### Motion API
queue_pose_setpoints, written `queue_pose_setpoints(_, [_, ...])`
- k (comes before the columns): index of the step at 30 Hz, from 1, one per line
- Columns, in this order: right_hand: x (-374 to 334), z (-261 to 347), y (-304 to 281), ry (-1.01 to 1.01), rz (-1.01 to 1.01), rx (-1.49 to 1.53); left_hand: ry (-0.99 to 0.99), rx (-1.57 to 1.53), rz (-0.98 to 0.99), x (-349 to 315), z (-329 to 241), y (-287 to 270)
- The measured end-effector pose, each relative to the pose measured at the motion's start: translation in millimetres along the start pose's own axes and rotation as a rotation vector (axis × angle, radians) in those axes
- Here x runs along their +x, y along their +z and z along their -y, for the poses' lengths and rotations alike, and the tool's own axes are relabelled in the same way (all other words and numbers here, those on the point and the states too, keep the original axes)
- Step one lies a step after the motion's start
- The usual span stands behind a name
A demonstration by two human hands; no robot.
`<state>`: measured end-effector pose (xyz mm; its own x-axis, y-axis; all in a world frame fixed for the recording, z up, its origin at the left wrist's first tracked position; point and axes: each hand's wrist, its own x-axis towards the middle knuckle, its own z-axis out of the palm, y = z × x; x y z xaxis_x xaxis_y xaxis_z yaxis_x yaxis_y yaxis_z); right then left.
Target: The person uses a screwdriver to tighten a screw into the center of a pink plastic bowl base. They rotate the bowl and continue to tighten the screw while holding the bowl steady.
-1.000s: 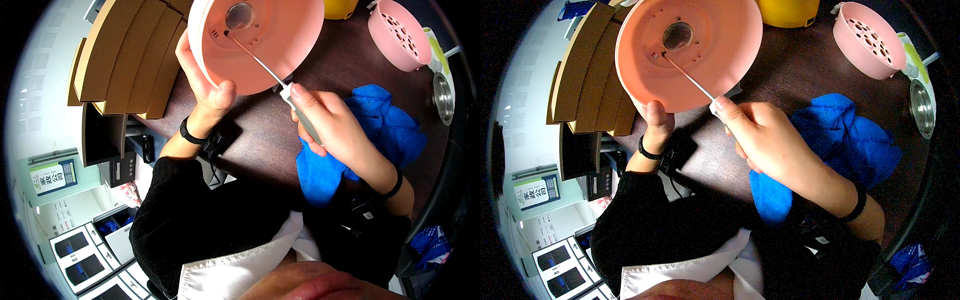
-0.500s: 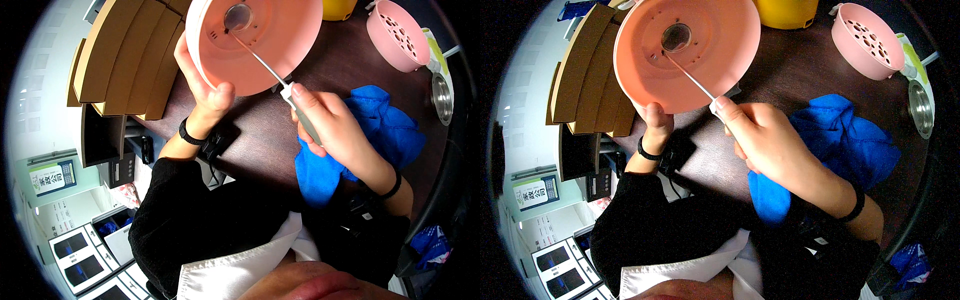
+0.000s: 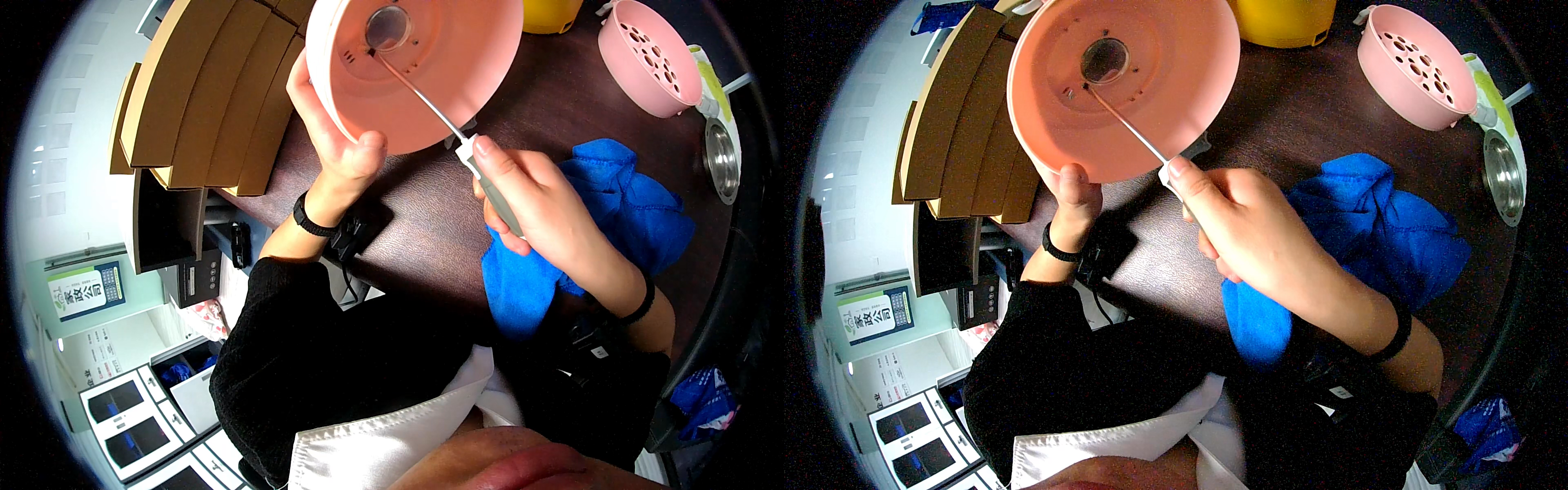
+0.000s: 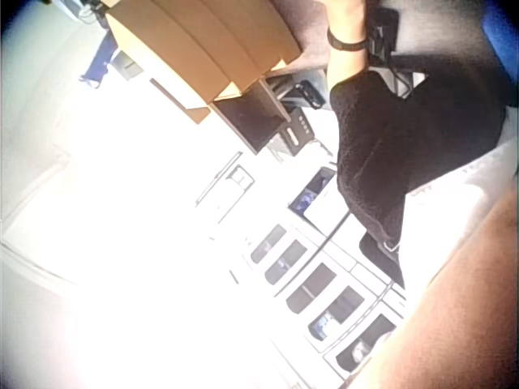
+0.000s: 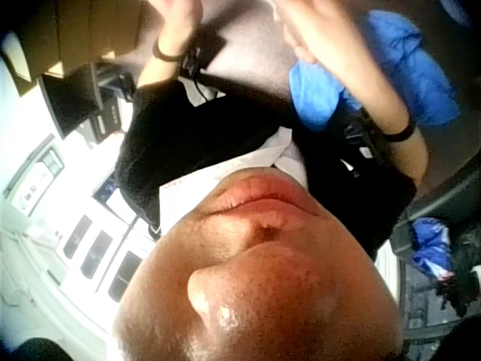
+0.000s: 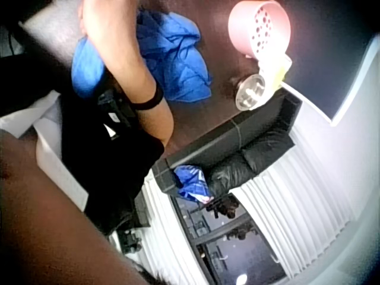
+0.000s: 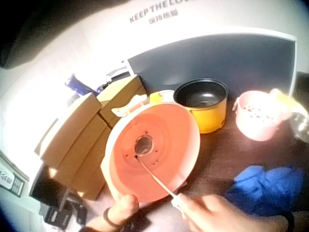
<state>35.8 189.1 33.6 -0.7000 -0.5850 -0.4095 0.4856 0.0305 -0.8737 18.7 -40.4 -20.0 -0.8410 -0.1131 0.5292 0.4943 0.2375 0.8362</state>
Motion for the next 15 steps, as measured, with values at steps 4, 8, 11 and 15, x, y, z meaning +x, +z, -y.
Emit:
queue_pose_setpoints(4, [1.2,-2.1,2.9,0.036,0.021,0.012,0.149,0.005,-0.002,9.6,-13.7,16.2])
queue_pose_setpoints(8, [2.0,-4.3,1.6,0.034,0.054,-0.04,0.202,0.068,0.018,10.7,-13.5,13.8])
queue_pose_setpoints(11, [7.1,-7.7,-1.7,-0.078,-0.014,-0.184,0.198,0.072,0.01,11.1,-15.1,15.3])
queue_pose_setpoints(15, [13.0,-4.6,-13.1,-0.284,-0.168,-0.5,0.198,0.111,0.017,10.1,-13.0,12.6])
